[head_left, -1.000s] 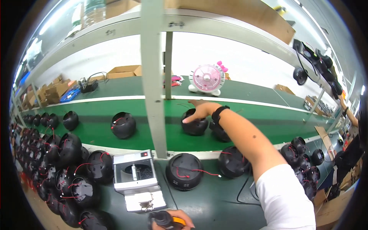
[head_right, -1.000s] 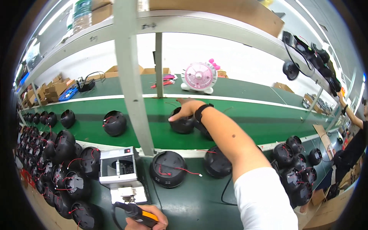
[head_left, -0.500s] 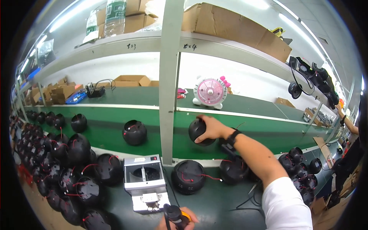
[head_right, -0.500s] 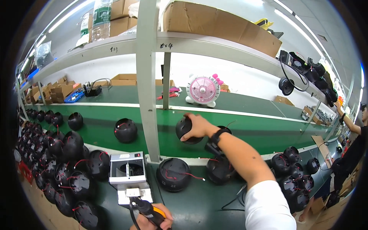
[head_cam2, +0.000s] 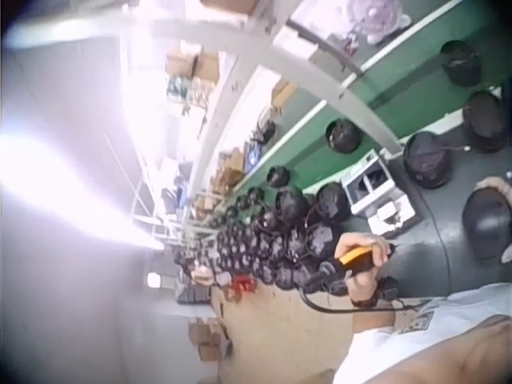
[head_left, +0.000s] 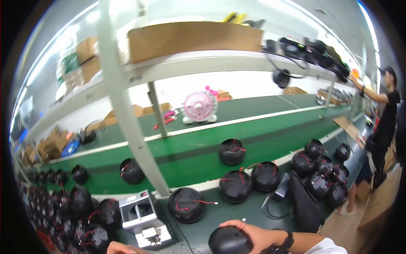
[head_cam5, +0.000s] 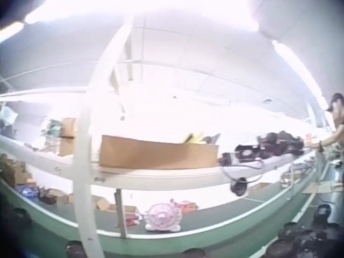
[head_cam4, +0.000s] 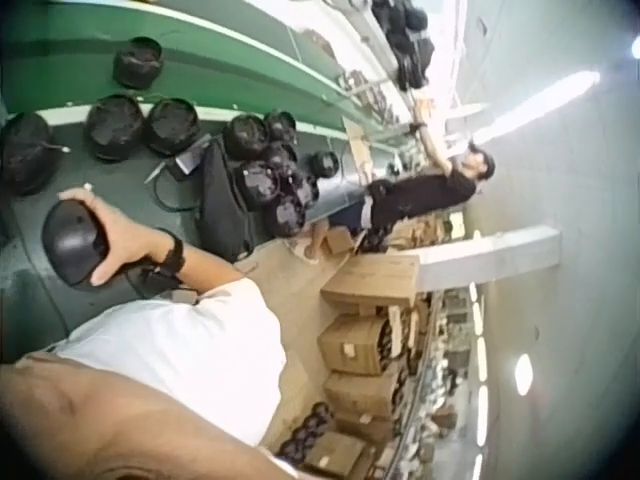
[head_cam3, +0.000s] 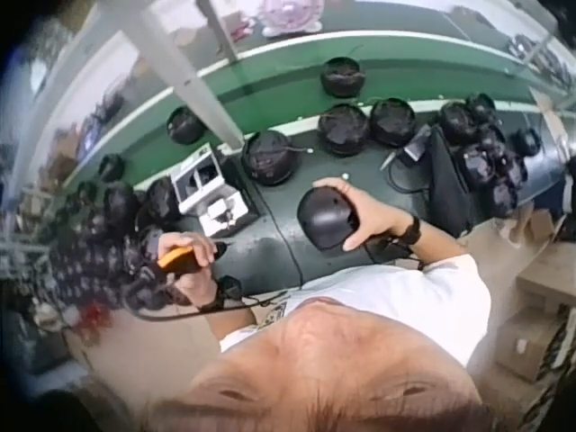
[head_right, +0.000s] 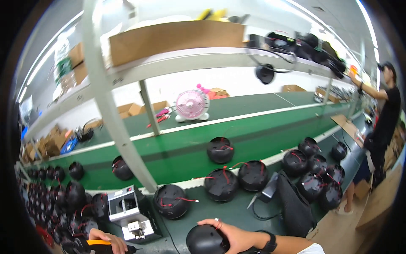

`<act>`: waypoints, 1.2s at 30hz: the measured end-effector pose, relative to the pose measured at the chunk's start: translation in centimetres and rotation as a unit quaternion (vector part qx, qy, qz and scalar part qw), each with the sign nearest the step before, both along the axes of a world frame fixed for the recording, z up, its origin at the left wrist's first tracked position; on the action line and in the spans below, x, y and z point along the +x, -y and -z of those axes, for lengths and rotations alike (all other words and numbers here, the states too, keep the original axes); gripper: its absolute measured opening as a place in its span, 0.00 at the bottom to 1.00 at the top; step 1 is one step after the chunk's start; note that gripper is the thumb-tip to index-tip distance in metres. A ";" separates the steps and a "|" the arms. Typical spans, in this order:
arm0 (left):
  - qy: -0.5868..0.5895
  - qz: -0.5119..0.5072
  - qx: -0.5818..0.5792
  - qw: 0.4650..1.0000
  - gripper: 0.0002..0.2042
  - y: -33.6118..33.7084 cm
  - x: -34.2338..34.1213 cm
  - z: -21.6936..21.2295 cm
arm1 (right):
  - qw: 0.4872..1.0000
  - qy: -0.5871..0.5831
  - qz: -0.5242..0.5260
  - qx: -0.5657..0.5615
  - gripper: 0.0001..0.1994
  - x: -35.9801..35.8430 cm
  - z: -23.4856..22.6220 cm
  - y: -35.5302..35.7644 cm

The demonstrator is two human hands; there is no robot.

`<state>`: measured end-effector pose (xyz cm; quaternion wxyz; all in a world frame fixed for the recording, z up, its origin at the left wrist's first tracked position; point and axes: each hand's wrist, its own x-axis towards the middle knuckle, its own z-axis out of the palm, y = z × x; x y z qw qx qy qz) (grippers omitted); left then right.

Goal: Assembling black plastic dome components using a screw machine and electric screwdriver on a factory line.

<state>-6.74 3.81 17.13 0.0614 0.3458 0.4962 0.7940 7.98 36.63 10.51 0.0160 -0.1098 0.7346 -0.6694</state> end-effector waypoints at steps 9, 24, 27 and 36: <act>-0.183 0.144 0.248 0.940 0.33 -18.8 -6.8 -14.3 | 0.983 -0.072 0.010 -0.171 0.61 1.5 4.0 -2.1; -0.206 0.022 0.372 0.905 0.20 -47.8 -4.7 -22.4 | 0.930 -0.174 0.150 -0.287 0.60 1.2 6.5 -0.3; -0.213 0.001 0.350 0.912 0.27 -47.7 -4.7 -23.0 | 0.932 -0.183 0.140 -0.279 0.61 1.1 6.1 -0.4; -0.194 0.003 0.348 0.917 0.30 -47.5 -5.1 -23.9 | 0.932 -0.185 0.141 -0.278 0.62 0.5 6.4 -0.2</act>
